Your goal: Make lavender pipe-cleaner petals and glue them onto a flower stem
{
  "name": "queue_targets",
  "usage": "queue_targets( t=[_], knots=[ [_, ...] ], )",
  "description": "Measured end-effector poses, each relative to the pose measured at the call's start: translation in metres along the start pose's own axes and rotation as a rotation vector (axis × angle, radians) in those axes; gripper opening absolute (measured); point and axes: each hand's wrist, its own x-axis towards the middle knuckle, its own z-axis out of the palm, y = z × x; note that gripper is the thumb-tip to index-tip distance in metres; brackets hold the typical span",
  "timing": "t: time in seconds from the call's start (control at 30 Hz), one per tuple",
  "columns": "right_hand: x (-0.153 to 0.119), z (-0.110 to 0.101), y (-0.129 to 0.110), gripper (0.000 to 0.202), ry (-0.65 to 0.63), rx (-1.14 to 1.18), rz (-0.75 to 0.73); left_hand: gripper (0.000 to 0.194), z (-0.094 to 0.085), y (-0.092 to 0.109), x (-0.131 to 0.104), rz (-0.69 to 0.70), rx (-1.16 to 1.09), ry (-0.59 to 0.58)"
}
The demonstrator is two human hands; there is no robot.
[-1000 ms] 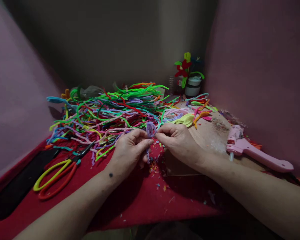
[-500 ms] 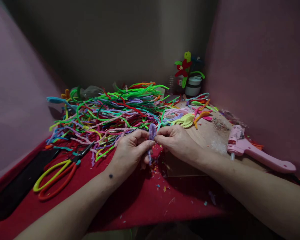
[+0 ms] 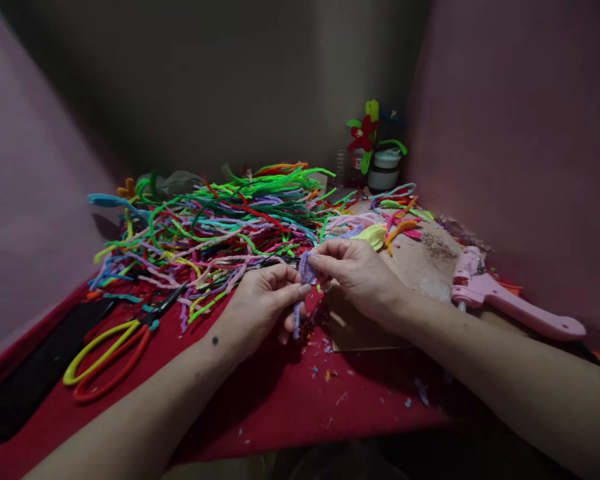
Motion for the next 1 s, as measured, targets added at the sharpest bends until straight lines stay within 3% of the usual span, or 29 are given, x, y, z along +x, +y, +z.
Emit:
queue_targets(
  t=[0.13, 0.33, 0.53, 0.73, 1.0],
  knots=[
    [0.001, 0.002, 0.001, 0.015, -0.016, 0.099, 0.003, 0.02, -0.002, 0.001, 0.001, -0.014, -0.031, -0.012],
    [0.0, -0.002, -0.003, 0.013, -0.147, 0.105, 0.092, 0.018, -0.004, -0.001, 0.0, -0.031, -0.023, -0.044],
    [0.002, -0.002, -0.005, 0.018, -0.023, 0.229, 0.211, 0.016, -0.005, 0.004, -0.002, -0.049, -0.081, -0.129],
    [0.005, -0.002, -0.013, 0.019, -0.009, 0.316, 0.315, 0.016, -0.006, 0.009, -0.004, 0.029, -0.08, -0.108],
    [0.007, 0.0, -0.017, 0.021, 0.007, 0.271, 0.214, 0.016, -0.012, 0.01, -0.001, 0.004, -0.067, -0.139]
  ],
)
